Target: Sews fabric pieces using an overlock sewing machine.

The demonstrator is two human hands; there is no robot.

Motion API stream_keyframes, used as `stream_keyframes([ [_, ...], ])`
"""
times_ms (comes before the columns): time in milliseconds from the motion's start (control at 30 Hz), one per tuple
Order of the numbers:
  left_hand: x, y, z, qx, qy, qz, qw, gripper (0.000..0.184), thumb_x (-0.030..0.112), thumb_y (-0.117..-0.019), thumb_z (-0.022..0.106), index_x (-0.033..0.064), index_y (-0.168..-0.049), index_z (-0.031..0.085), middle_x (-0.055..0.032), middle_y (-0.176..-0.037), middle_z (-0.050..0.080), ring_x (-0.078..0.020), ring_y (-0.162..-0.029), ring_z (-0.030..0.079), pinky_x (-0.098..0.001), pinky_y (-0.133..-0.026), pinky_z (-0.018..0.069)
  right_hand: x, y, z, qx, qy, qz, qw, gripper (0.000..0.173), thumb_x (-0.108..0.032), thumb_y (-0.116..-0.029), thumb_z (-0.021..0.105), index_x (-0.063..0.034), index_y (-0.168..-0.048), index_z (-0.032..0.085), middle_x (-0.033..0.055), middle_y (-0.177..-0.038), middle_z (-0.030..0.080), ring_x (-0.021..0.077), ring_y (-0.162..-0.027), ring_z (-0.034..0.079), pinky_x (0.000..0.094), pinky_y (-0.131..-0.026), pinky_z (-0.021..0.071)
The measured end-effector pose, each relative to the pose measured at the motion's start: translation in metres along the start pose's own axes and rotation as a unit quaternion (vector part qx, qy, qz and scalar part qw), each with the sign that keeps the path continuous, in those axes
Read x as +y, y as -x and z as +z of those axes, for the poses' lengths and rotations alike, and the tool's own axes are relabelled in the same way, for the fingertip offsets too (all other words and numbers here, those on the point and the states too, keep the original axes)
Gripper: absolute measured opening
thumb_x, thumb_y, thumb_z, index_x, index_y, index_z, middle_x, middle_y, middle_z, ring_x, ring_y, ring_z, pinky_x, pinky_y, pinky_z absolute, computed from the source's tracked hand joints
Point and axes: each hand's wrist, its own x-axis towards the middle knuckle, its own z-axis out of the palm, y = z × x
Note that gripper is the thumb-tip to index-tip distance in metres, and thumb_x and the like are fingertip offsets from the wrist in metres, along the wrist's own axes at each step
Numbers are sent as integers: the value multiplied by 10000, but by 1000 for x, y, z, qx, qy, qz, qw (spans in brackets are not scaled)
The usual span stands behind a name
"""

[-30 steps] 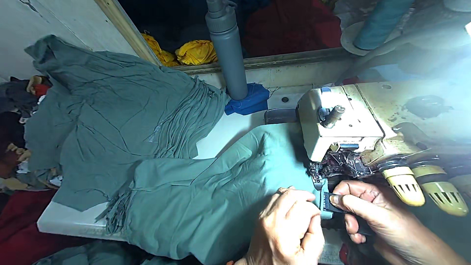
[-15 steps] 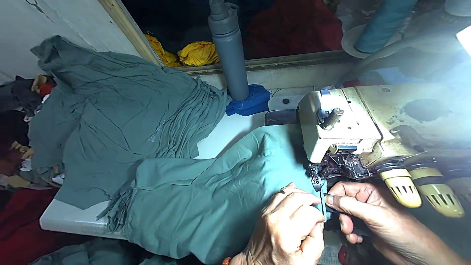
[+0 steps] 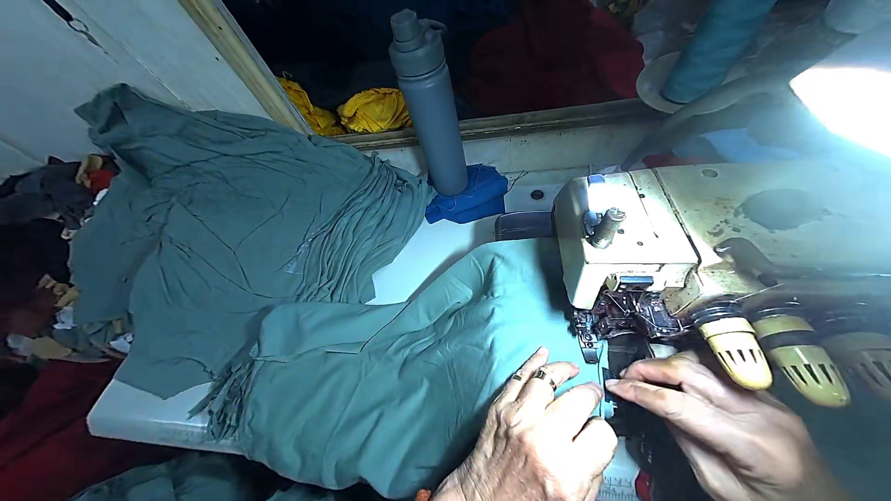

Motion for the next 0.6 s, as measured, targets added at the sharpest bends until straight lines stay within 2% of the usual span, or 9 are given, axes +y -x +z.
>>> stream_keyframes([
  [100,-1,2,3,20,26,-12,999,188,126,-952,576,134,-925,762,-55,-1135,769,-264,-1185,684,-444,-1084,494,8,-1,7,10,21,-40,999,363,-68,-1005,446,-219,-1130,752,68,-1006,720,175,-945,659,289,-797,514],
  [233,3,-7,-7,134,195,-126,963,135,63,-906,640,28,-823,740,-85,-931,770,-147,-1020,727,-317,-1034,533,19,-3,5,-9,14,-85,996,348,-49,-1002,456,-199,-1157,729,56,-1042,696,167,-946,620,262,-825,486],
  [333,0,-13,-11,163,235,-155,946,93,69,-894,647,25,-826,694,-87,-961,766,-119,-1018,723,-282,-981,560,22,-6,2,-21,13,-106,994,354,-40,-991,457,-192,-1169,722,60,-1048,695,170,-963,628,265,-852,489],
  [433,4,-12,-11,140,209,-139,958,118,73,-904,643,32,-828,724,-92,-984,770,-133,-1054,713,-295,-1020,531,22,-7,2,-17,20,-111,993,353,-37,-987,461,-192,-1151,732,54,-1020,696,171,-946,623,272,-847,481],
  [500,9,-9,-9,97,162,-120,975,153,82,-922,627,56,-829,746,-94,-1011,777,-183,-1108,707,-349,-1067,506,21,-7,2,-16,28,-112,993,347,-43,-990,460,-196,-1151,728,54,-1025,696,176,-944,622,277,-848,481],
  [600,15,-7,-7,27,45,-79,996,166,115,-931,599,126,-851,744,-70,-1076,782,-269,-1146,701,-453,-1073,486,15,-4,0,-18,35,-92,995,312,-80,-1007,471,-179,-1160,723,84,-1055,712,196,-962,650,292,-834,512],
])
